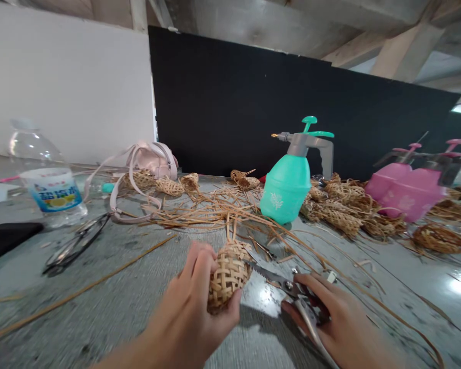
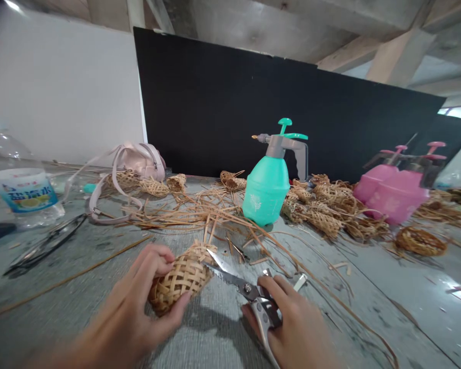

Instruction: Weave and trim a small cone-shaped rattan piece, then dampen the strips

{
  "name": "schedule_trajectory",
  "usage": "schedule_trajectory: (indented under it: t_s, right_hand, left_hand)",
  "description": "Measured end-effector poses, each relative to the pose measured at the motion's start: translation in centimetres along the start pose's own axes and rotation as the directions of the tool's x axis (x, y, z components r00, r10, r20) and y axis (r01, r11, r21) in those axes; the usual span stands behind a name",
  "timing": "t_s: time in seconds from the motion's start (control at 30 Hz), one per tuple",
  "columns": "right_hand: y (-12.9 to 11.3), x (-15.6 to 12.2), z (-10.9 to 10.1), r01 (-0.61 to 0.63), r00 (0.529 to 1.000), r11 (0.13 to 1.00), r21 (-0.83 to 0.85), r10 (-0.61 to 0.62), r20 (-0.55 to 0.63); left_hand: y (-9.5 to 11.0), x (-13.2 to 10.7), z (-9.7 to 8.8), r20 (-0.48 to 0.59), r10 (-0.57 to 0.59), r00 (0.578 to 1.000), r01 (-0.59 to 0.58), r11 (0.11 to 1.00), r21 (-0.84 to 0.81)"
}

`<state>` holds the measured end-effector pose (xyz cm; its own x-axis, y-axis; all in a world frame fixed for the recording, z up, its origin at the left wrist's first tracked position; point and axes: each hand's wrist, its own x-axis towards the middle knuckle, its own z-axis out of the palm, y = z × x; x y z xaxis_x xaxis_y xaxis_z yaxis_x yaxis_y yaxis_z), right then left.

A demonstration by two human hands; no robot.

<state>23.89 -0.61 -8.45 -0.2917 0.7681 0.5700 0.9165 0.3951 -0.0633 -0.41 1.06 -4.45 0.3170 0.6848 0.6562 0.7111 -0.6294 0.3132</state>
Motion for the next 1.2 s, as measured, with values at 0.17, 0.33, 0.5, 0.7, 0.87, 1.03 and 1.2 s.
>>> schedule_trajectory:
  t_s: [0.17,0.33,0.5,0.7,0.87,1.03,1.2]
  right_hand:
    - [-0.4,-0.1,0.1,0.073,0.99,0.978,-0.195,-0.096,-0.107]
    - [-0.7,0.0,-0.5,0.097,0.983,0.944,-0.315,-0.14,-0.118]
    - [-0.6,0.0,-0.7,0.091,0.979,0.918,-0.385,-0.153,-0.132]
    - [0.0,0.2,-0.5,0.153,0.973,0.916,-0.372,-0.205,-0.106]
    - [0.9,0.2,0.1,0.101,0.984,0.948,-0.301,-0.141,-0.112]
    - [2.5,0.4,-0.1,-0.14,0.983,0.984,-0.11,0.125,-0.134]
    - [2.6,0.3,-0.6,-0.255,0.964,0.963,0.084,0.26,-0.058]
  left_hand:
    - [0.2,-0.7,0.8,-0.003,0.066,0.998,-0.066,0.995,-0.072]
    - [0.3,-1.2,0.9,0.025,0.064,0.998,-0.062,0.995,-0.084]
    - [0.3,-1.1,0.8,0.088,0.053,0.995,-0.044,0.993,-0.106]
    - [0.2,-0.7,0.8,0.098,0.051,0.994,-0.04,0.992,-0.118]
    - [-0.2,-1.1,1.3,0.121,0.021,0.992,-0.006,0.992,-0.127]
    - [-1.6,-2.0,2.8,0.177,-0.097,0.979,0.125,0.981,-0.151]
    - [-2.3,-2.4,3.4,0.322,-0.172,0.931,0.241,0.952,-0.189]
